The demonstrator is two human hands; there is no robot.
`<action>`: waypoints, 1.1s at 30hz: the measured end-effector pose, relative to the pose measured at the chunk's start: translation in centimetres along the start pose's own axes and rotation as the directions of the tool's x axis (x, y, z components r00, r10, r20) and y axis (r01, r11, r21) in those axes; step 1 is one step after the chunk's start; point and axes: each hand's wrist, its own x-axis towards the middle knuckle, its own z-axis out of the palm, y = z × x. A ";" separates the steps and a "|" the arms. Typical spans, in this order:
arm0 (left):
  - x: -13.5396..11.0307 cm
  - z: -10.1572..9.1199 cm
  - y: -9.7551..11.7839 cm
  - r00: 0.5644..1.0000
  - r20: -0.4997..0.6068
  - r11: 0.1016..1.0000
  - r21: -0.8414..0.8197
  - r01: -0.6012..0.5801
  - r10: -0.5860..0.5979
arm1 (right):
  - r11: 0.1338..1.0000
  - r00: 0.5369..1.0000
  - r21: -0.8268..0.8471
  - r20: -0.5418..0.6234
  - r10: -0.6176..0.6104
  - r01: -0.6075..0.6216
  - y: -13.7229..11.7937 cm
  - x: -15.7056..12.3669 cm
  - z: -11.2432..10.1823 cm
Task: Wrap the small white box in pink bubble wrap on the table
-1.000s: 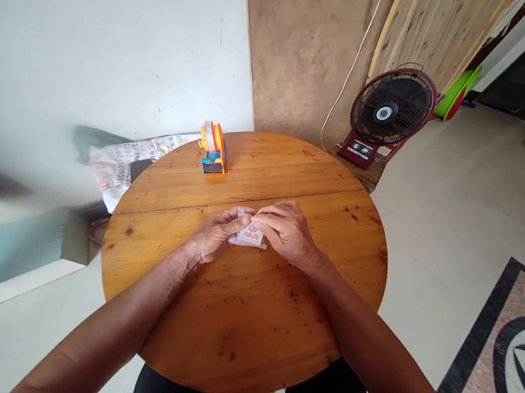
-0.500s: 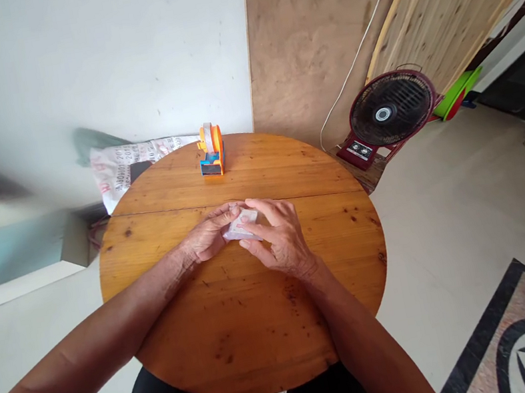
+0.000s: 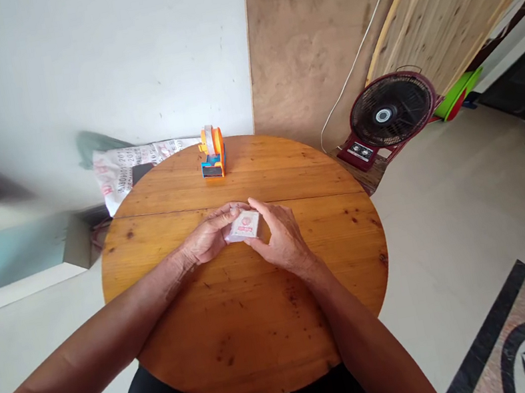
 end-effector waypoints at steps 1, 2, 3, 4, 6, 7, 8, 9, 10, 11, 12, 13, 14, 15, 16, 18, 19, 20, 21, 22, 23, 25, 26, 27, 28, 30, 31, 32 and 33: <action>0.0 0.0 0.1 1.000 0.021 1.000 0.000 -0.004 0.004 | 1.000 1.000 0.005 -0.012 0.006 -0.006 0.0 0.0 0.0; 0.1 -0.1 0.2 0.999 0.033 1.000 -0.003 -0.009 0.009 | 1.000 1.000 0.012 -0.020 0.018 -0.018 0.0 0.0 0.0; 0.2 -0.1 0.3 0.999 0.033 1.000 -0.004 -0.015 0.016 | 0.999 0.999 0.020 -0.023 0.035 -0.035 -0.1 0.0 0.0; 0.2 -0.2 0.4 1.000 0.020 1.000 -0.004 -0.020 0.020 | 0.998 0.998 0.026 -0.020 0.054 -0.053 -0.1 0.0 0.0; 0.4 -0.4 0.5 1.000 -0.021 1.000 0.007 -0.019 0.019 | 0.996 0.996 0.032 -0.010 0.086 -0.085 0.0 0.0 0.1; 0.4 -0.6 0.5 0.999 -0.042 1.000 0.018 -0.019 0.020 | 0.995 0.995 0.030 -0.006 0.099 -0.099 0.0 0.0 0.2; 0.5 -0.7 0.4 0.998 -0.059 0.999 0.035 -0.023 0.025 | 0.993 0.994 0.026 -0.001 0.113 -0.113 0.1 -0.1 0.4; 0.5 -0.8 0.3 0.997 -0.073 0.997 0.062 -0.033 0.038 | 0.992 0.992 0.018 0.006 0.125 -0.125 0.1 -0.1 0.5; 0.6 -1.0 0.2 0.995 -0.084 0.994 0.102 -0.050 0.059 | 0.991 0.991 0.008 0.019 0.136 -0.136 0.2 -0.1 0.7; 0.6 -1.1 0.1 0.993 -0.089 0.987 0.146 -0.067 0.081 | 0.989 0.988 -0.005 0.045 0.145 -0.145 0.2 -0.1 0.8; 0.6 -1.2 -0.1 0.991 -0.086 0.979 0.188 -0.082 0.099 | 0.988 0.985 -0.020 0.080 0.155 -0.154 0.2 -0.1 0.8; 0.6 -1.3 -0.2 0.991 -0.073 0.971 0.220 -0.091 0.110 | 0.986 0.978 -0.038 0.123 0.168 -0.164 0.2 -0.1 0.8; 0.6 -1.5 -0.4 0.992 -0.049 0.966 0.240 -0.097 0.112 | 0.983 0.969 -0.055 0.165 0.184 -0.177 0.2 0.0 0.8; 0.7 -1.6 -0.5 0.994 -0.021 0.964 0.247 -0.103 0.111 | 0.979 0.959 -0.070 0.200 0.201 -0.191 0.2 0.0 0.7; 0.7 -1.6 -0.7 0.994 0.011 0.963 0.247 -0.109 0.110 | 0.975 0.950 -0.078 0.225 0.218 -0.206 0.2 0.1 0.5; 0.7 -1.8 -0.9 0.991 0.060 0.961 0.244 -0.127 0.116 | 0.970 0.939 -0.067 0.244 0.244 -0.235 0.1 0.2 0.1; 0.8 -1.9 -0.9 0.990 0.071 0.960 0.247 -0.134 0.120 | 0.968 0.936 -0.050 0.249 0.250 -0.245 0.1 0.2 -0.1; 0.8 -1.9 -0.9 0.990 0.070 0.957 0.254 -0.140 0.126 | 0.967 0.934 -0.030 0.251 0.254 -0.254 0.0 0.2 -0.3; 0.8 -2.0 -1.0 0.989 0.063 0.954 0.263 -0.145 0.133 | 0.965 0.934 -0.012 0.251 0.256 -0.261 0.0 0.2 -0.5; 0.8 -2.0 -0.9 0.988 0.050 0.950 0.273 -0.151 0.143 | 0.964 0.934 0.003 0.247 0.257 -0.266 0.0 0.3 -0.6; 0.8 -2.0 -0.9 0.988 0.034 0.946 0.283 -0.157 0.154 | 0.964 0.936 0.012 0.240 0.257 -0.267 -0.1 0.3 -0.7; 0.7 -1.9 -0.9 0.985 0.001 0.941 0.295 -0.167 0.175 | 0.966 0.944 0.017 0.217 0.250 -0.260 -0.1 0.3 -0.8; 0.7 -1.8 -0.9 0.983 -0.012 0.939 0.299 -0.171 0.183 | 0.968 0.948 0.013 0.202 0.244 -0.252 -0.1 0.3 -0.8; 0.7 -1.7 -0.8 0.981 -0.022 0.936 0.304 -0.176 0.191 | 0.971 0.954 0.008 0.188 0.234 -0.240 -0.1 0.4 -0.8; 0.6 -1.7 -0.8 0.980 -0.026 0.933 0.312 -0.180 0.198 | 0.975 0.960 0.002 0.176 0.218 -0.222 0.0 0.4 -0.8; 0.6 -1.5 -0.8 0.978 -0.019 0.923 0.335 -0.187 0.206 | 0.985 0.971 -0.008 0.169 0.171 -0.172 0.1 0.5 -0.7; 0.5 -1.5 -0.7 0.979 -0.012 0.918 0.349 -0.188 0.205 | 0.989 0.975 -0.013 0.170 0.146 -0.146 0.2 0.5 -0.7; 0.5 -1.5 -0.7 0.980 -0.006 0.914 0.362 -0.185 0.201 | 0.993 0.978 -0.021 0.171 0.122 -0.120 0.3 0.5 -0.7; 0.5 -1.5 -0.8 0.981 -0.001 0.910 0.374 -0.181 0.196 | 0.995 0.980 -0.034 0.172 0.100 -0.096 0.4 0.5 -0.7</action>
